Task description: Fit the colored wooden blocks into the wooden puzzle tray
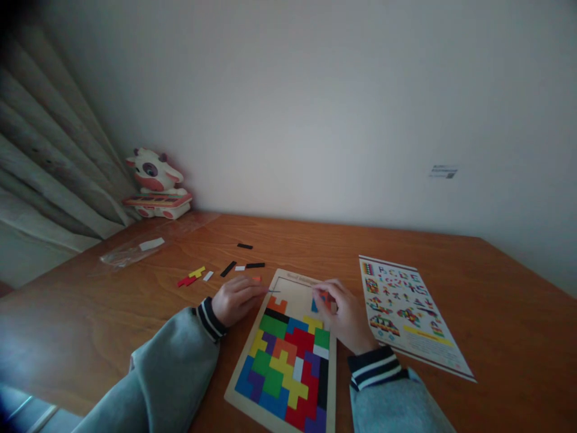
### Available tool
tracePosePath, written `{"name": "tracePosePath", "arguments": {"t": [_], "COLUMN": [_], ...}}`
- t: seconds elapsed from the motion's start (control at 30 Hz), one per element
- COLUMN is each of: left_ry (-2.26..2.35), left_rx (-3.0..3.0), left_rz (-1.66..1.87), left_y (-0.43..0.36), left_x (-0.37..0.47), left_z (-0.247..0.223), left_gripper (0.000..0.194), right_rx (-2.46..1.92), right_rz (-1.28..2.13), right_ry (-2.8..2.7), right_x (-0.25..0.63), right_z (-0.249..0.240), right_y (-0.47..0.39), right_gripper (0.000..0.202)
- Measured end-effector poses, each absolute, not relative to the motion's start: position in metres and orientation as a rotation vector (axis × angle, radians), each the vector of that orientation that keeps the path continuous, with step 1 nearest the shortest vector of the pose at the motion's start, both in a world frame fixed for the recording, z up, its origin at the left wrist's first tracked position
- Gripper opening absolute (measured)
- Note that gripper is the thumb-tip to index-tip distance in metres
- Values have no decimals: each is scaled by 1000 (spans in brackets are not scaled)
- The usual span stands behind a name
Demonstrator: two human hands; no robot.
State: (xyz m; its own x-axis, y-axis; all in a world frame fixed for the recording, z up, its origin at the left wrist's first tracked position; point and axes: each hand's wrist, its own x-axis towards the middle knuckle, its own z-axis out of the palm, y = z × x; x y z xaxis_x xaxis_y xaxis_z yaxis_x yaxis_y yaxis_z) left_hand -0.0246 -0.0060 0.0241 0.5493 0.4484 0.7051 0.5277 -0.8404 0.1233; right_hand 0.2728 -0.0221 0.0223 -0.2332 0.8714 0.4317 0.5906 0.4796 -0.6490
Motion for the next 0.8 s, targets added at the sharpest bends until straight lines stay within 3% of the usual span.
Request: {"name": "tracePosePath", "arguments": {"t": [0.27, 0.4, 0.8], "left_ry": [-769, -912, -744], "left_rx": [-2857, -2883, -3097], "left_rz": [-1323, -1380, -1132], "left_y": [-17, -14, -17], "left_x": [23, 29, 37], "left_z": [19, 19, 22], "left_gripper": [20, 22, 28], "right_rx": [-1071, -1263, -1435], "right_rz": [696, 769, 954], "right_ry": [-2057, -1874, -1872], "right_x": [251, 272, 305], "right_z": [33, 25, 16], "right_y": [-34, -29, -35], "right_gripper": [19, 32, 34]}}
